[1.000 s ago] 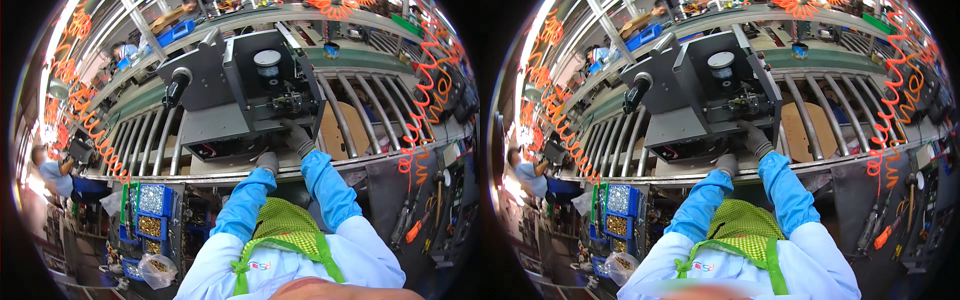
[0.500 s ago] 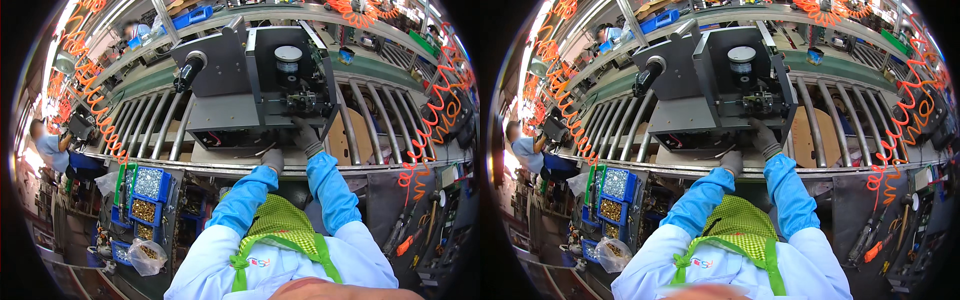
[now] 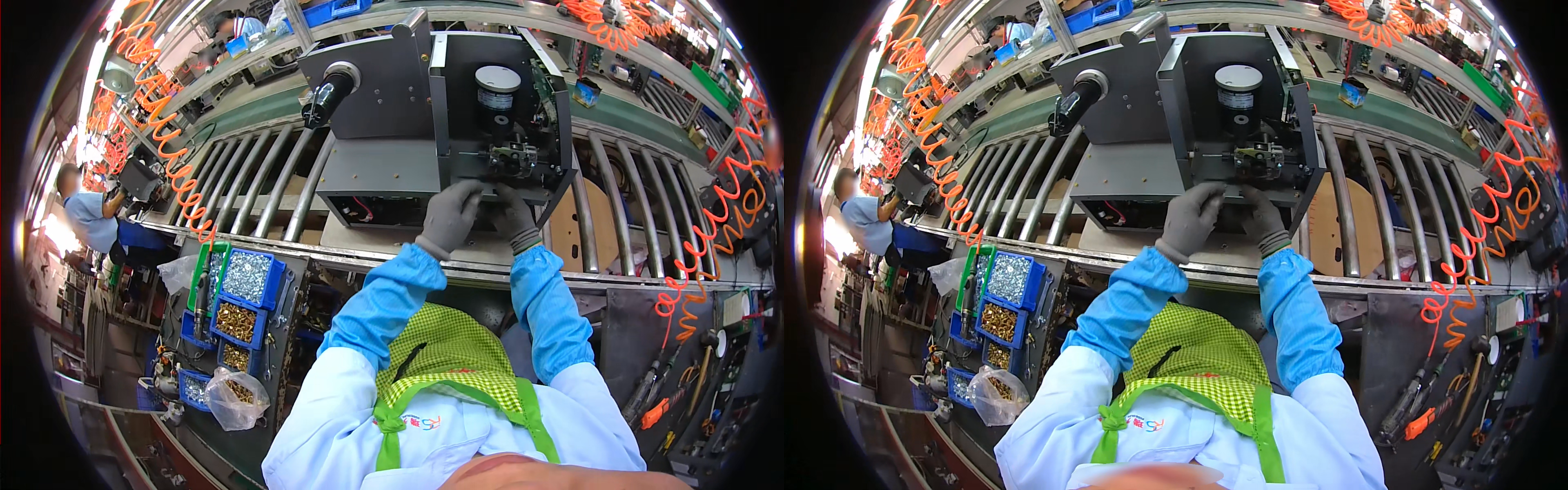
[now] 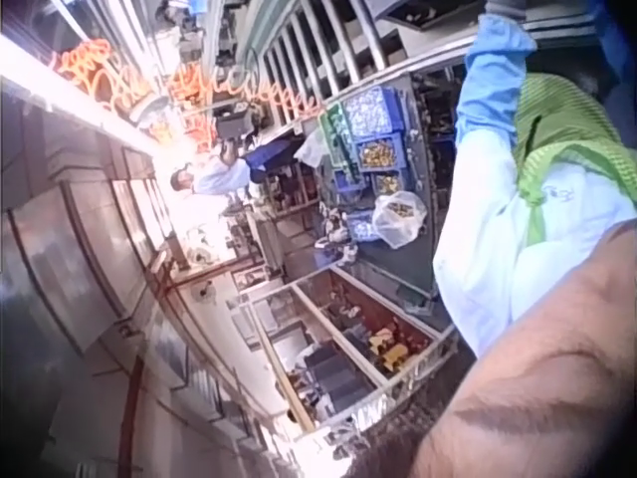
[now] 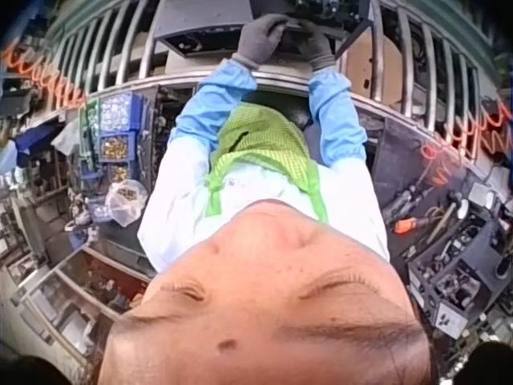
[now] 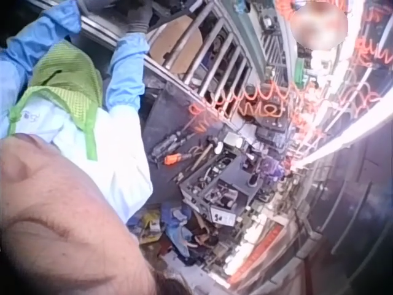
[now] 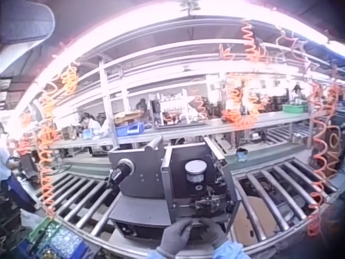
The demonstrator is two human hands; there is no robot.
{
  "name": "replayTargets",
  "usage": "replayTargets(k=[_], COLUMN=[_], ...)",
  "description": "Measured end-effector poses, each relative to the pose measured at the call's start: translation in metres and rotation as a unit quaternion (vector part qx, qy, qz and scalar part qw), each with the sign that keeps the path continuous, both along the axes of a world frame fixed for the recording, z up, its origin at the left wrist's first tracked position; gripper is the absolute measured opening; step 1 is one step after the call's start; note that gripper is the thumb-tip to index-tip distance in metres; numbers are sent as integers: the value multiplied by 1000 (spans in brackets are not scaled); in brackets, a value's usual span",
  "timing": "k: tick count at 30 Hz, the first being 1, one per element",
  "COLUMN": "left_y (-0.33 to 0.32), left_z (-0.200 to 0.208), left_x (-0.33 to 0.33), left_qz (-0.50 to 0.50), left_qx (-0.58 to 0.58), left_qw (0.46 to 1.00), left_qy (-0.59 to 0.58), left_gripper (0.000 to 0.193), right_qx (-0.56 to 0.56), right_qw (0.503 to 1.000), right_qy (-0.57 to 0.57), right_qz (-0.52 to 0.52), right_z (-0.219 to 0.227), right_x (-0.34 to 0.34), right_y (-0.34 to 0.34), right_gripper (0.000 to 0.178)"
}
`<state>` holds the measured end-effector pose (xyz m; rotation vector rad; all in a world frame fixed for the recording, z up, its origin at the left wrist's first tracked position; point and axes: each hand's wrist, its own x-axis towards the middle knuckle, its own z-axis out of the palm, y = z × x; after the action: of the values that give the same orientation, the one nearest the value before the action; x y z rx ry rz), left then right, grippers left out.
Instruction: The person assembles electronic machine components by securing fasteners and screws into a metal chassis and machine subassembly using a pneumatic screwdriver, wrench, and pliers.
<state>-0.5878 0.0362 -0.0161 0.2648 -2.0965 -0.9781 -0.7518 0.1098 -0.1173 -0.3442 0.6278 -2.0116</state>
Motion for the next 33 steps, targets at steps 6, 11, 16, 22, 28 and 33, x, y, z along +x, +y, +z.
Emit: replayTargets(k=[6, 11, 16, 22, 28, 33], left_y=[-7, -27, -19, -16, -18, -18], left_z=[14, -6, -7, -6, -6, -13], left_x=[-49, -67, -75, -77, -74, -65], left_qz=[102, 70, 83, 105, 94, 73], left_qx=[-283, -315, -318, -263, -242, -254], left_qw=[941, 932, 925, 927, 929, 940], left_qy=[-157, -165, -193, -244, -264, -215], left_gripper=[21, 20, 18, 17, 18, 19], right_qx=[113, -24, -48, -95, -53, -6], right_qw=[742, 978, 990, 989, 977, 996], right_qy=[627, 206, 127, 87, 205, -9], right_qz=[-209, 4, 43, 75, 36, 85], right_z=[-35, -15, -7, -4, -12, -12], right_x=[-18, -3, -3, -2, -8, -8], right_y=[-5, -2, 2, -4, -5, 6], right_gripper=[33, 32, 32, 36, 35, 34])
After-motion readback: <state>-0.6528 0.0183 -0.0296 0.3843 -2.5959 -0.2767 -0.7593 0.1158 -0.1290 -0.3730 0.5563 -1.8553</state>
